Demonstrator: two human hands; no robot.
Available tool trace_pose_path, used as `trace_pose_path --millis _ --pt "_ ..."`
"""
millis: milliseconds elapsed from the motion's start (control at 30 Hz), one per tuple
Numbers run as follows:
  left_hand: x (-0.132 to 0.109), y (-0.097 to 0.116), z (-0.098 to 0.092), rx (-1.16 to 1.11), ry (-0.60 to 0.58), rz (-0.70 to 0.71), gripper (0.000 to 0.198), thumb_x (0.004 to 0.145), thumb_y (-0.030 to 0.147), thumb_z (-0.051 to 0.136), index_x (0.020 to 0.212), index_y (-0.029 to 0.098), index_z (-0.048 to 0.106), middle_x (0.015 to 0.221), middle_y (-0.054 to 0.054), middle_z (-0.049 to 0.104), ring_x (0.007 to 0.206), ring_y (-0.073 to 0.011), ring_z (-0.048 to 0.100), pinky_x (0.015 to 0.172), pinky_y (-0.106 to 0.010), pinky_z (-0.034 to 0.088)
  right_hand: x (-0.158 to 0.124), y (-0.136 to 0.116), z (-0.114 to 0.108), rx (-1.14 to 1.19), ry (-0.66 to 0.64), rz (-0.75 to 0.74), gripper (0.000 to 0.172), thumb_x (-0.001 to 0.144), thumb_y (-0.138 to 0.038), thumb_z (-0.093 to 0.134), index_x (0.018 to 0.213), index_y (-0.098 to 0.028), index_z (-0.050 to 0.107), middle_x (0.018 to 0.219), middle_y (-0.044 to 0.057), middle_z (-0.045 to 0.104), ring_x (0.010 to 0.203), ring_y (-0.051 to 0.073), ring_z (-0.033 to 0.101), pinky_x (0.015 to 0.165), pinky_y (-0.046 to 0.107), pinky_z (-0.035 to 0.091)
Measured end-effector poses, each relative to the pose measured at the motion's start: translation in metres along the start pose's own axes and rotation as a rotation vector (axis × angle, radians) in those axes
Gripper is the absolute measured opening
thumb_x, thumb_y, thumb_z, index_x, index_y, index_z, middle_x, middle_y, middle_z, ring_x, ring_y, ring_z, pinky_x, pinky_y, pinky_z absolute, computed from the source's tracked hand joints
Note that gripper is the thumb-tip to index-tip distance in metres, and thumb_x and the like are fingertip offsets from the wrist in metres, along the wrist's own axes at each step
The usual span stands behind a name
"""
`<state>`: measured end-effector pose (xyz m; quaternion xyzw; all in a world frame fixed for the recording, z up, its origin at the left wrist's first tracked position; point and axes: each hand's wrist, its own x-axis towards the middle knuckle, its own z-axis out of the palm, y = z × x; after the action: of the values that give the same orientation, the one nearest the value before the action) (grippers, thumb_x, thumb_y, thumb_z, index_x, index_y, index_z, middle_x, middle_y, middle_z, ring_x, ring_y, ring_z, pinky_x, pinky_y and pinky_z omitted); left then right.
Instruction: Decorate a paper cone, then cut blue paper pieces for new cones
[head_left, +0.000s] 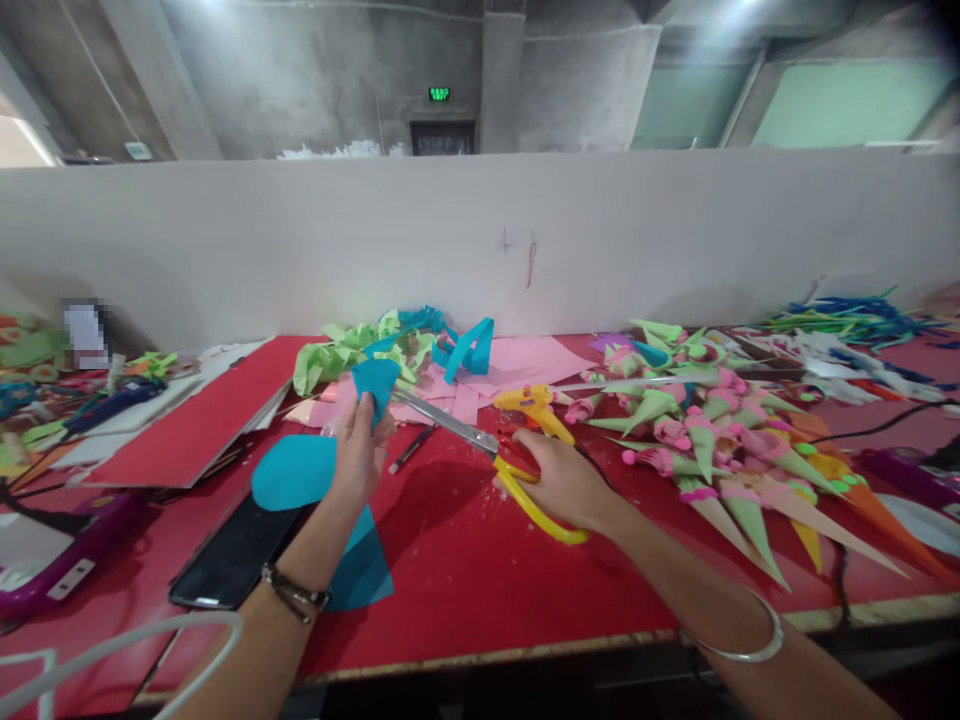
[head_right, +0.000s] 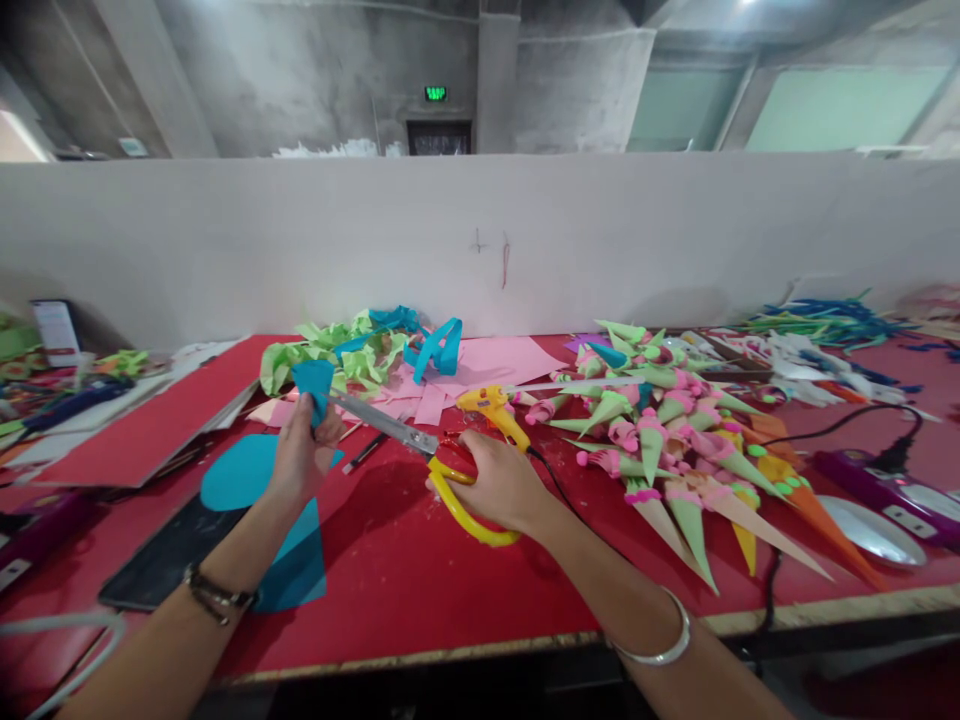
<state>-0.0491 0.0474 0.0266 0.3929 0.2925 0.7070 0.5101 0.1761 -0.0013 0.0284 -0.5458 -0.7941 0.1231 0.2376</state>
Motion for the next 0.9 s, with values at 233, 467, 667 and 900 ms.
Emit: trace_pose_path --millis 233,467,667,900 --pt "0.0018 -0.0002 -0.0011 -0.06 -0.009 0.018 0.035 0.065 0.04 0.066 0.055 0.019 0.041 0.047 0.009 0.027 0.04 -0.0049 0.023 0.04 -0.02 0.025 -0.0018 -0.0018 -0.0042 0.048 0.008 0.0 0.031 0.072 -0.049 0.053 0.072 -0.019 0.047 0.07 0.001 0.056 0.062 0.014 0.051 0.053 0.024 0.03" --pt "-0.0024 -0.0049 0.0021 -0.029 0.027 -0.028 0.032 0.064 0.039 0.067 0.057 0.019 0.044 0.047 0.009 0.033 0.039 -0.0039 0.028 0.04 -0.019 0.027 -0.0014 -0.0003 -0.0046 0.04 0.041 -0.043 0.028 0.073 -0.045 0.053 0.067 -0.018 0.046 0.063 -0.001 0.052 0.057 0.012 0.046 0.051 0.023 0.028" --pt "-0.0052 -0.0052 0.0043 0.058 0.057 0.014 0.027 0.059 0.038 0.07 0.06 0.019 0.051 0.049 0.009 0.04 0.044 -0.0046 0.036 0.044 -0.018 0.031 -0.0003 0.0039 -0.0054 0.057 0.033 -0.046 0.031 0.072 -0.049 0.052 0.068 -0.018 0.048 0.062 -0.001 0.052 0.056 0.012 0.047 0.051 0.024 0.029" --pt "-0.0043 -0.0058 0.003 0.154 0.023 0.032 0.028 0.057 0.042 0.07 0.067 0.019 0.058 0.051 0.008 0.045 0.046 -0.0045 0.036 0.045 -0.017 0.032 0.0 0.0041 -0.007 0.066 0.019 -0.064 0.03 0.073 -0.048 0.052 0.07 -0.018 0.052 0.067 0.0 0.055 0.06 0.013 0.049 0.052 0.024 0.03"
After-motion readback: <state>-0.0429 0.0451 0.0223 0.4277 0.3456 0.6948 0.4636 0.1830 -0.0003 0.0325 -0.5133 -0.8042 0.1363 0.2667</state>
